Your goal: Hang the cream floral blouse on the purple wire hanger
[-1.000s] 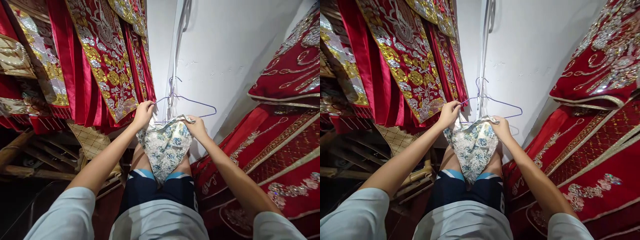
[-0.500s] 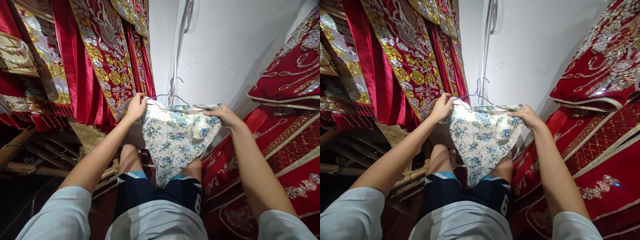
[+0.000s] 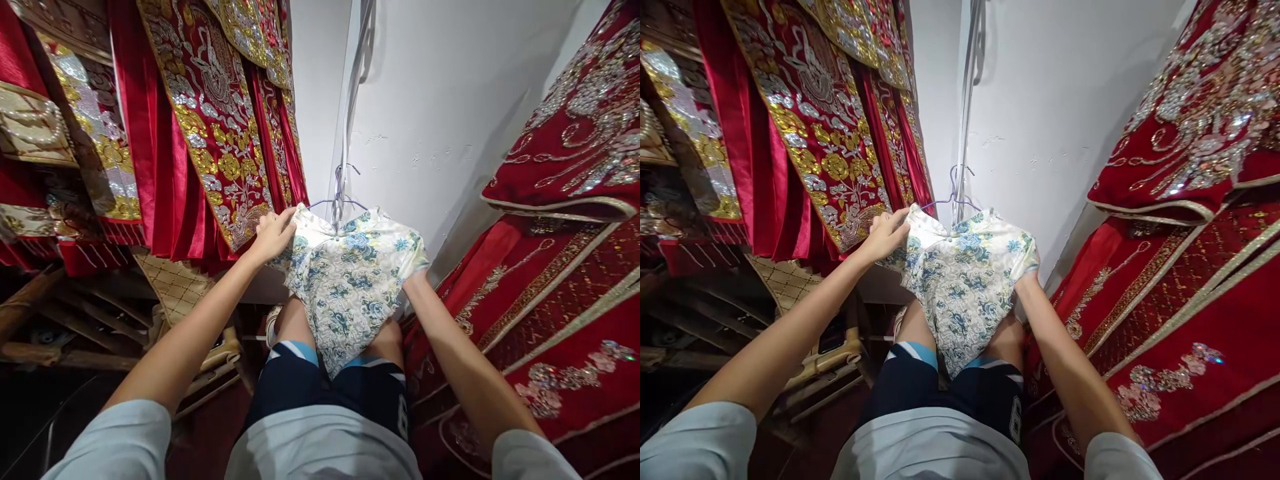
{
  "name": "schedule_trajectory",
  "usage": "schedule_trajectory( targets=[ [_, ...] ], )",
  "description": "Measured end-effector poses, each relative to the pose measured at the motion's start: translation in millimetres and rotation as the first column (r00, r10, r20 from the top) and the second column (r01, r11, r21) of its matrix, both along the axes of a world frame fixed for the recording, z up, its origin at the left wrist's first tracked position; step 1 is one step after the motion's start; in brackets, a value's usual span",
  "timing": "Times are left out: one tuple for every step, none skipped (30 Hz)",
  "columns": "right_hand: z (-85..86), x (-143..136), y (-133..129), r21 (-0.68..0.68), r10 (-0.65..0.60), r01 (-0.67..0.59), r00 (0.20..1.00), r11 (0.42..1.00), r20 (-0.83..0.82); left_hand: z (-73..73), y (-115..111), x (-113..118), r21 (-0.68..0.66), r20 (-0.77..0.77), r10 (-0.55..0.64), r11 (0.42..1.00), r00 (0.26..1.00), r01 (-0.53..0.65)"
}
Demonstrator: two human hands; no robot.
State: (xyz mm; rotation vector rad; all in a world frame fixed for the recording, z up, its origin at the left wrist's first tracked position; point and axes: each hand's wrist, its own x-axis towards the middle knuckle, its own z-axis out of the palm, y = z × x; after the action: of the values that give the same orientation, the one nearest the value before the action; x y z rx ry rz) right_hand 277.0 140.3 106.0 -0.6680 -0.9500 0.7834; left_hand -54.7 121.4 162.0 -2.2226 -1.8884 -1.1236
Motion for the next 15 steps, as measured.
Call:
schedule_trajectory(
  targets=[
    [-0.8, 3, -1, 0.005, -0.011, 0.011, 0.999, 1.0, -0.043, -0.8, 1, 0, -0.005, 0.019, 0.003, 1.0, 1.0, -0.003],
    [1.2, 6, -2, 0.013, -0.026, 0.027, 0.996, 1.0, -0.08, -1.3, 2, 1, -0.008, 0.036, 0.007, 1.0, 0.999, -0.007],
    [6.5, 8, 0, 0.022, -0.048, 0.05, 0.993, 0.998, -0.11, -1.0, 5, 2, -0.005, 0.049, 0.008, 1.0, 0.999, -0.008],
    [15.1, 9, 2, 0.029, -0.07, 0.074, 0.99, 0.997, -0.124, 0.1, 9, 3, 0.008, 0.054, 0.003, 1.0, 0.999, -0.003],
    [26.5, 9, 6, 0.033, -0.091, 0.095, 0.988, 0.995, -0.121, 2.0, 13, 4, 0.033, 0.057, -0.009, 0.999, 0.998, 0.007],
    [39.8, 8, 10, 0.036, -0.109, 0.113, 0.989, 0.993, -0.096, 4.4, 17, 5, 0.064, 0.065, -0.025, 0.998, 0.998, 0.021],
    [53.9, 5, 13, 0.033, -0.109, 0.111, 0.993, 0.993, -0.045, 7.0, 22, 6, 0.093, 0.087, -0.043, 0.995, 0.995, 0.035],
    [67.5, 0, 14, 0.027, -0.108, 0.108, 0.994, 0.994, 0.018, 9.4, 26, 6, 0.12, 0.141, -0.063, 0.992, 0.988, 0.046],
    [79.3, -6, 11, 0.03, -0.095, 0.093, 0.989, 0.995, 0.112, 11.0, 30, 6, 0.141, 0.218, -0.081, 0.989, 0.973, 0.05],
    [88.6, -12, 3, 0.05, -0.076, 0.066, 0.972, 0.997, 0.223, 11.5, 33, 6, 0.154, 0.306, -0.093, 0.987, 0.947, 0.047],
    [94.8, -20, -11, 0.077, -0.026, 0.0, 0.94, 0.997, 0.342, 10.6, 35, 6, 0.164, 0.389, -0.103, 0.986, 0.915, 0.041],
    [97.8, -28, -29, 0.105, 0.041, -0.098, 0.893, 0.99, 0.449, 8.1, 36, 5, 0.175, 0.455, -0.116, 0.984, 0.883, 0.038],
    [97.9, -36, -51, 0.119, 0.141, -0.249, 0.813, 0.961, 0.565, 4.0, 36, 6, 0.191, 0.501, -0.133, 0.981, 0.855, 0.04],
    [95.6, -43, -74, 0.102, 0.251, -0.434, 0.68, 0.895, 0.689, -1.5, 35, 7, 0.206, 0.529, -0.153, 0.977, 0.834, 0.048],
    [91.4, -49, -97, 0.034, 0.346, -0.62, 0.482, 0.784, 0.805, -8.1, 34, 8, 0.218, 0.555, -0.175, 0.974, 0.814, 0.06]
  ],
)
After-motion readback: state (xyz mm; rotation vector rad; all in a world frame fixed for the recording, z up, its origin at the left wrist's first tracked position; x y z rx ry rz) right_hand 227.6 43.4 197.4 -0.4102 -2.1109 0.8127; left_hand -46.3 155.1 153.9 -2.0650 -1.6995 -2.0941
